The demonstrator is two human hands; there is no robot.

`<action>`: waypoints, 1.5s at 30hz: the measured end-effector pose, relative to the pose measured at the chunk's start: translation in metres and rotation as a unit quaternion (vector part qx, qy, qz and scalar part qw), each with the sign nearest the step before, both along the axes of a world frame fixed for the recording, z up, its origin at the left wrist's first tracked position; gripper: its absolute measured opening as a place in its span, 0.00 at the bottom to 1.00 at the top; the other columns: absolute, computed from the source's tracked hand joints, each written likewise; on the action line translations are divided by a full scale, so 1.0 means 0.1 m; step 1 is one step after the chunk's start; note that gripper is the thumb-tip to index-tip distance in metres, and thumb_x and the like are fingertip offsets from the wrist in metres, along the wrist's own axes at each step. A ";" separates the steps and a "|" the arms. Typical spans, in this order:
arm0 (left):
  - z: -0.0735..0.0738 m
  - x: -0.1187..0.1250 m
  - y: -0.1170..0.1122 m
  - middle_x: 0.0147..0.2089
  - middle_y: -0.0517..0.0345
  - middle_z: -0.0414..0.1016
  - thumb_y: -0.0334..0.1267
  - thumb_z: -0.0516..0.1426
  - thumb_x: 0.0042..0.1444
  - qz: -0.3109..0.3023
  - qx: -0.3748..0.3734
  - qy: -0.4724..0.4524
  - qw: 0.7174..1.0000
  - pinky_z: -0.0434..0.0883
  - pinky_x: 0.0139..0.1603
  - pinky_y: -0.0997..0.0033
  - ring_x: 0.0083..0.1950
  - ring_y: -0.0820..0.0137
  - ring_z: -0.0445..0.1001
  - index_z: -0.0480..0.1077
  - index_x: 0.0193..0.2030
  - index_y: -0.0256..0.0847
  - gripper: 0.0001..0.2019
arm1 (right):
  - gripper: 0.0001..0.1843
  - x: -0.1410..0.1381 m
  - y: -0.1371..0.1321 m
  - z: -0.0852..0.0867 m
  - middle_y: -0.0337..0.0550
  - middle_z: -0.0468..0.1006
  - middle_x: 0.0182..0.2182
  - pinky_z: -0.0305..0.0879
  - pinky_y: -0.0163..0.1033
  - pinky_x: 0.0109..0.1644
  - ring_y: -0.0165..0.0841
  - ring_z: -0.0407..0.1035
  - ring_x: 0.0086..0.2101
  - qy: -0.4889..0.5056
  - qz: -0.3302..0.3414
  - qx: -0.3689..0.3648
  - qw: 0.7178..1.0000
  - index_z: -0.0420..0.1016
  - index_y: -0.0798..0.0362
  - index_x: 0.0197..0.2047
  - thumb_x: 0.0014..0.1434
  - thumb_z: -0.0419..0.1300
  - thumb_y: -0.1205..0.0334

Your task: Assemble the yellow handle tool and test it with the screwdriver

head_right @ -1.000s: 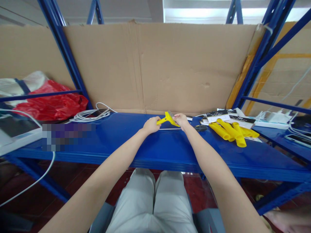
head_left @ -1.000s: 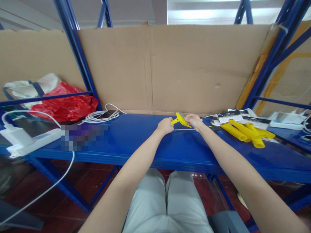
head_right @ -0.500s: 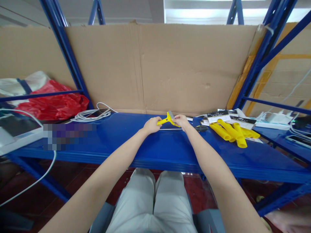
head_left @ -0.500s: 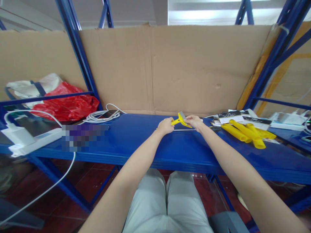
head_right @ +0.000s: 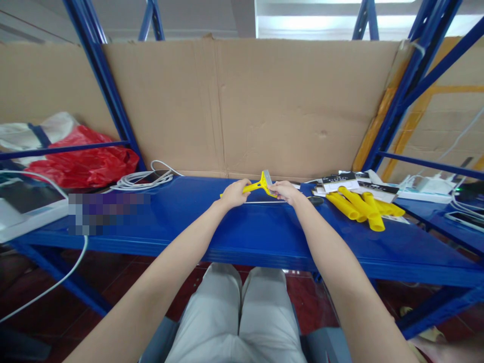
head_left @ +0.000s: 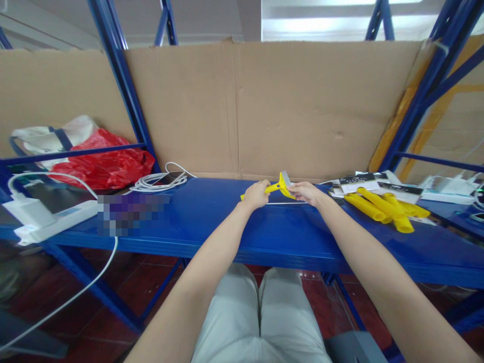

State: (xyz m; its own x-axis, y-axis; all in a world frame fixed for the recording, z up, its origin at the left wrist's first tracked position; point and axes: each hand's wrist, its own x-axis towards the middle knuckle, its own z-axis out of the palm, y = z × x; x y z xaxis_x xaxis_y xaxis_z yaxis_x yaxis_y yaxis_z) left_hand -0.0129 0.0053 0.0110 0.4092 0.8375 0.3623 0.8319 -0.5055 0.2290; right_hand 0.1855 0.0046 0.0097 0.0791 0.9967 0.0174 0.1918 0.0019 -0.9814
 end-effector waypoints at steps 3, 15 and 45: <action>-0.01 0.00 -0.01 0.61 0.49 0.69 0.30 0.54 0.60 -0.032 0.031 0.001 0.999 0.66 0.58 0.67 0.60 0.63 0.69 0.61 0.63 0.42 0.24 | 0.15 -0.07 -0.02 0.01 0.38 0.69 0.19 0.53 0.30 0.25 0.24 0.60 0.22 0.003 0.025 0.006 1.000 0.69 0.57 0.22 0.47 0.72 0.63; -0.02 0.00 -0.03 0.56 0.51 0.67 0.23 0.47 0.59 -0.046 0.071 0.109 0.990 0.64 0.58 0.64 0.56 0.63 0.68 0.58 0.68 0.55 0.33 | 0.14 -0.31 -0.07 0.02 0.38 0.71 0.18 0.57 0.29 0.27 0.23 0.61 0.20 0.028 0.052 0.005 0.998 0.69 0.57 0.21 0.56 0.63 0.74; -0.08 0.03 0.00 0.51 0.51 0.67 0.24 0.48 0.60 -0.042 0.077 0.086 0.992 0.68 0.51 0.65 0.51 0.64 0.70 0.61 0.67 0.53 0.30 | 0.11 -0.20 -0.04 0.00 0.42 0.74 0.22 0.62 0.29 0.28 0.26 0.66 0.23 -0.040 0.057 0.010 0.998 0.71 0.57 0.26 0.59 0.58 0.73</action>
